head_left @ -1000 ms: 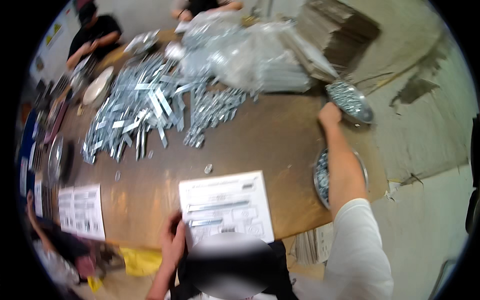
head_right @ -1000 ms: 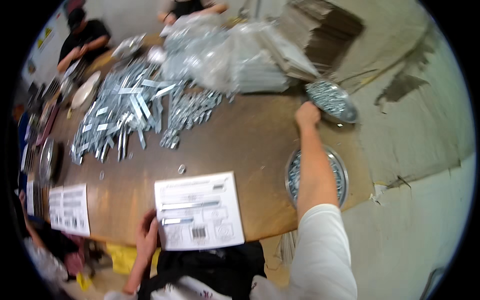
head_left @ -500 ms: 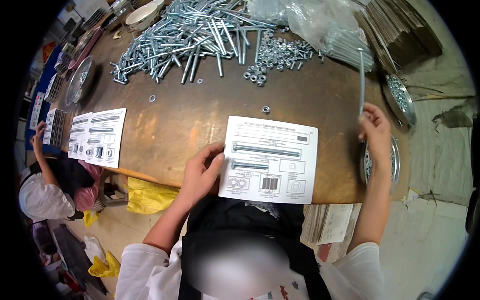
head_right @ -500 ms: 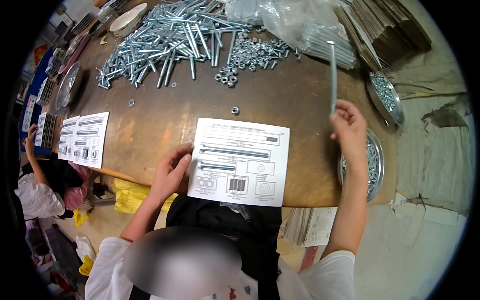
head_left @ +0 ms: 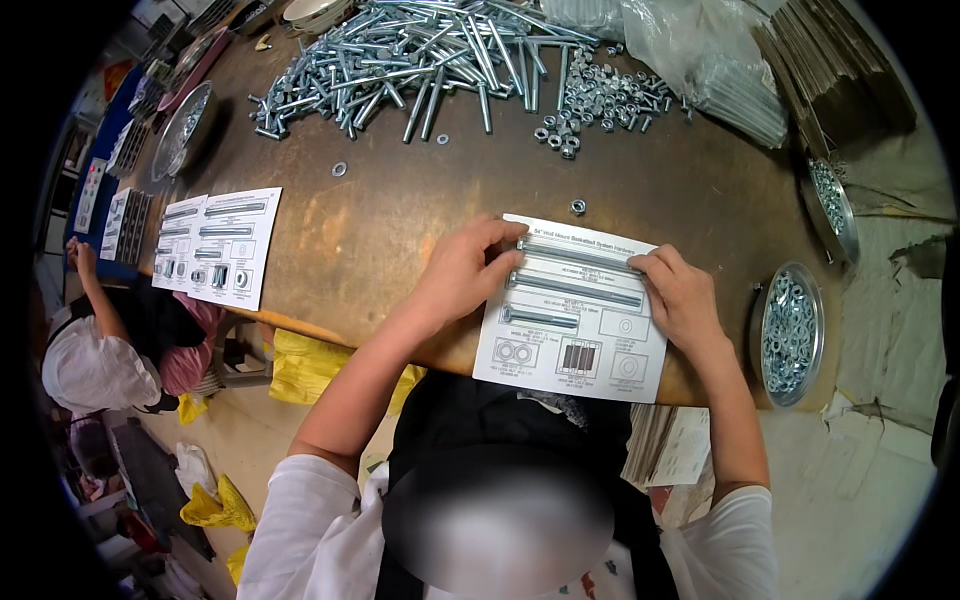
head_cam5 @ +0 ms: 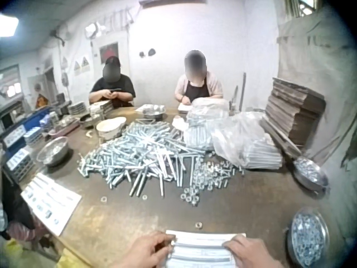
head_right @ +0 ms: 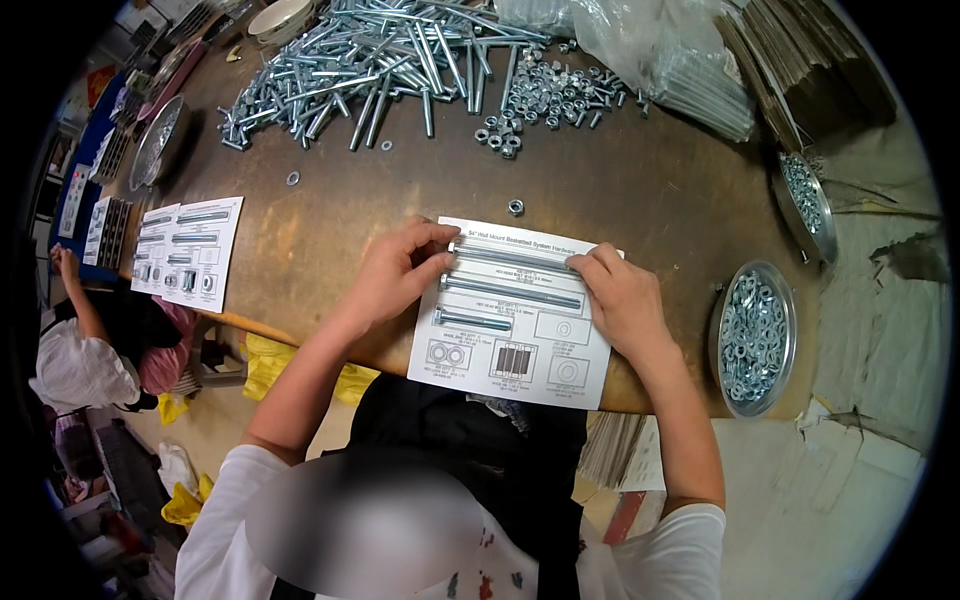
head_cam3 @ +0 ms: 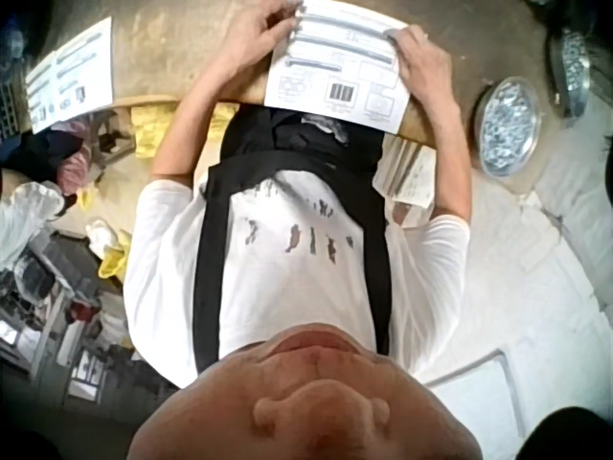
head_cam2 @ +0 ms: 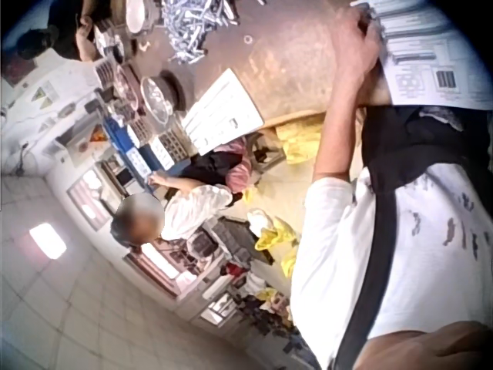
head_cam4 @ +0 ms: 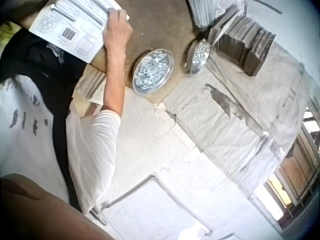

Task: The person assembles bolts, nuts, and washers by hand at a workbench. They pick fasteners from piles, thread nuts onto bolts, and place washers, repeating the process continuously.

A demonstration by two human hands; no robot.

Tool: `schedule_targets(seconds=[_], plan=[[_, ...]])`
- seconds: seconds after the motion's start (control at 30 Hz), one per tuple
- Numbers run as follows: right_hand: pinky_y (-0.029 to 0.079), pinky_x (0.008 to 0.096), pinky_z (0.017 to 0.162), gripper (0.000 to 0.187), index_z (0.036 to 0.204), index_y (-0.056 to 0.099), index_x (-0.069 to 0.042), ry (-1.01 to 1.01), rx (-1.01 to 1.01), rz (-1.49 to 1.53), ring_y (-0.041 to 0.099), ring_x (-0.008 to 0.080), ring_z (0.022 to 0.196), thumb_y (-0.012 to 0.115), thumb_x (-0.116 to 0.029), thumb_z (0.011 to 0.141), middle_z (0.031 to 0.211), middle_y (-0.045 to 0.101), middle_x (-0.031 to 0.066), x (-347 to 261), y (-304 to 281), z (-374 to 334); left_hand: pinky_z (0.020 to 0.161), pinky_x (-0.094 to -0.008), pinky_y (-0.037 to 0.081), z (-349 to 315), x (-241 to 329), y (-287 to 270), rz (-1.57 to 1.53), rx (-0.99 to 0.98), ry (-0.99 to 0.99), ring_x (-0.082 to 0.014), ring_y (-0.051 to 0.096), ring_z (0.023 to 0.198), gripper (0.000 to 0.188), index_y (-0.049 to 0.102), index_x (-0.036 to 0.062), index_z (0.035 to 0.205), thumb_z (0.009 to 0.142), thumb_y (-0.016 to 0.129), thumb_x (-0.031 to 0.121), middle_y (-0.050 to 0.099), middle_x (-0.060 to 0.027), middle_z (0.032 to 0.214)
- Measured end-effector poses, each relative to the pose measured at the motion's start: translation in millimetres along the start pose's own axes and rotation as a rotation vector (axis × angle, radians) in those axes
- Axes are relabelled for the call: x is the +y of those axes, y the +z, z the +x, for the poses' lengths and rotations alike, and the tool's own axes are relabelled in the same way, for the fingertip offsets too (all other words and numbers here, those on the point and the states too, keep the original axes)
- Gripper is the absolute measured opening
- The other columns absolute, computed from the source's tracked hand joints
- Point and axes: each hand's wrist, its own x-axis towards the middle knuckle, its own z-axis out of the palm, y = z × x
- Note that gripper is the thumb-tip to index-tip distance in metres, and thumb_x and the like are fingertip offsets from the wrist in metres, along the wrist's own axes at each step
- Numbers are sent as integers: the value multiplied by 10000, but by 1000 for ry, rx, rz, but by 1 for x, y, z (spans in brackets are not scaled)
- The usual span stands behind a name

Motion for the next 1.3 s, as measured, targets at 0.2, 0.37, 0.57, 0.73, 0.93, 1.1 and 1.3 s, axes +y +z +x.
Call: schedule_targets(seconds=[0.2,0.37,0.57,0.73,0.93,1.1,1.3], plan=[[532,404,653,165,1011,648,-94,113,87,103,663,310,777,633,-44,855,940,623,86,3,-2,-1,721,-326,511,9,-4,4,78,49,56,-239,648,799,230,710,20,1072,854,700,94,658,-114,920],[532,377,687,204,1044,674,-69,271,13,231,665,282,757,658,-85,841,959,658,93,-4,-17,0,697,-350,516,12,0,-6,-22,-17,18,-271,657,770,268,711,37,1092,841,713,130,656,-135,870],[531,363,717,221,1042,709,-56,271,98,315,671,278,762,654,-118,837,939,689,106,7,-16,47,814,-326,510,83,-2,-9,169,40,165,-237,657,876,374,642,80,1258,887,680,115,659,-113,949],[529,418,725,214,964,714,-35,159,-1,-21,678,312,791,680,-181,812,888,694,128,-5,45,107,777,-462,517,147,-6,23,533,139,367,-364,640,889,162,681,63,979,848,689,159,614,-150,937],[540,412,711,145,902,709,-32,178,87,349,682,302,775,689,-130,797,853,674,132,-36,9,72,665,-333,513,74,22,-17,169,28,212,-212,650,736,187,716,22,974,859,730,168,677,-117,867],[529,340,617,176,941,693,-61,139,-154,634,690,240,744,733,-84,770,844,665,101,-112,11,-9,646,-320,505,-69,26,-24,-29,-201,59,-194,644,696,160,734,10,984,858,735,109,678,-113,857],[520,389,597,268,1028,668,-59,44,39,308,645,291,725,749,-125,782,856,616,101,-127,56,-29,668,-378,513,-95,27,3,329,-127,65,-304,654,727,179,728,22,1014,889,689,143,653,-162,819]])
